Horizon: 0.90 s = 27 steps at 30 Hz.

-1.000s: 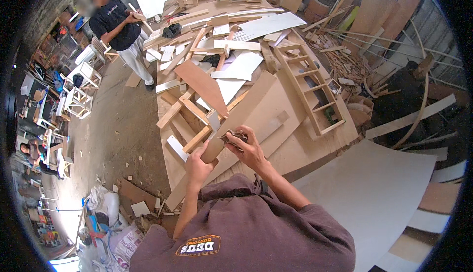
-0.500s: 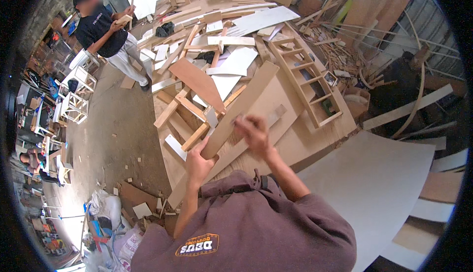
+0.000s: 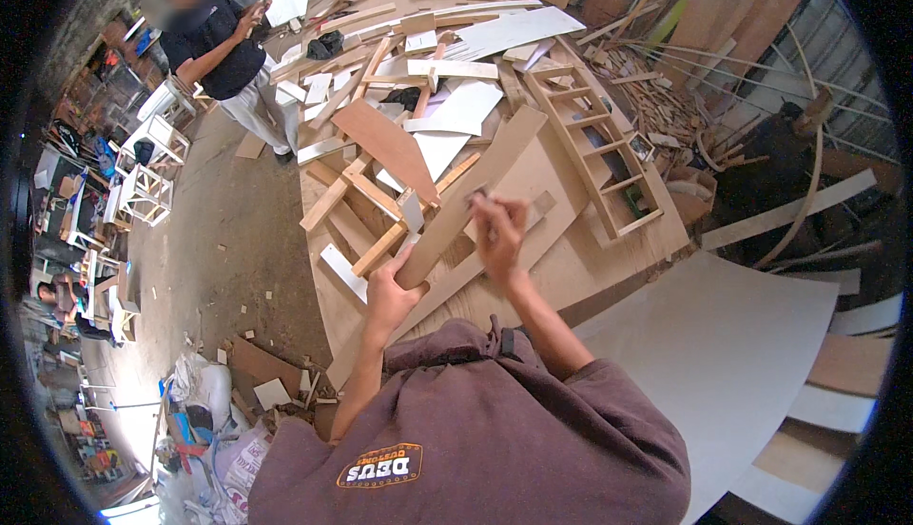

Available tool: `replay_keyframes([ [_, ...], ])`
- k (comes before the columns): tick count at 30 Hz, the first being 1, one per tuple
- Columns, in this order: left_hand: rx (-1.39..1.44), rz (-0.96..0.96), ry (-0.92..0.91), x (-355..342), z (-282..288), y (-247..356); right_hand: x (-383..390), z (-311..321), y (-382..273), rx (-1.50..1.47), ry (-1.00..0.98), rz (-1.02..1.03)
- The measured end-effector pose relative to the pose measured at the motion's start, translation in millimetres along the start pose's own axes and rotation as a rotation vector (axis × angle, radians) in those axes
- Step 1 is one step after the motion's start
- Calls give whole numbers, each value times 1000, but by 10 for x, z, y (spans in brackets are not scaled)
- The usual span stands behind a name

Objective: The person marks lines on wooden boards using a combination square and sands the edges and surfaces of several wooden pieces with sandpaper.

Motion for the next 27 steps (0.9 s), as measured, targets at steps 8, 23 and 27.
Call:
replay_keyframes([
  [8, 156, 32, -183, 92, 76, -33, -114, 182, 195, 6, -88, 144],
  [23, 172, 197, -399, 91, -22, -545, -251, 140, 393, 2, -32, 38],
  [27, 153, 160, -399, 65, -27, -761, 201, 183, -2, -199, -258, 214],
])
Point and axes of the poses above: each hand's wrist, its own x-axis away from the middle knuckle, its own z-axis out of the back of the hand, y = z × x, the point moved 2 cm from there along -x, towards the middle knuckle, and after that the axes turned 14 degrees about z, right-handed, at the moved point
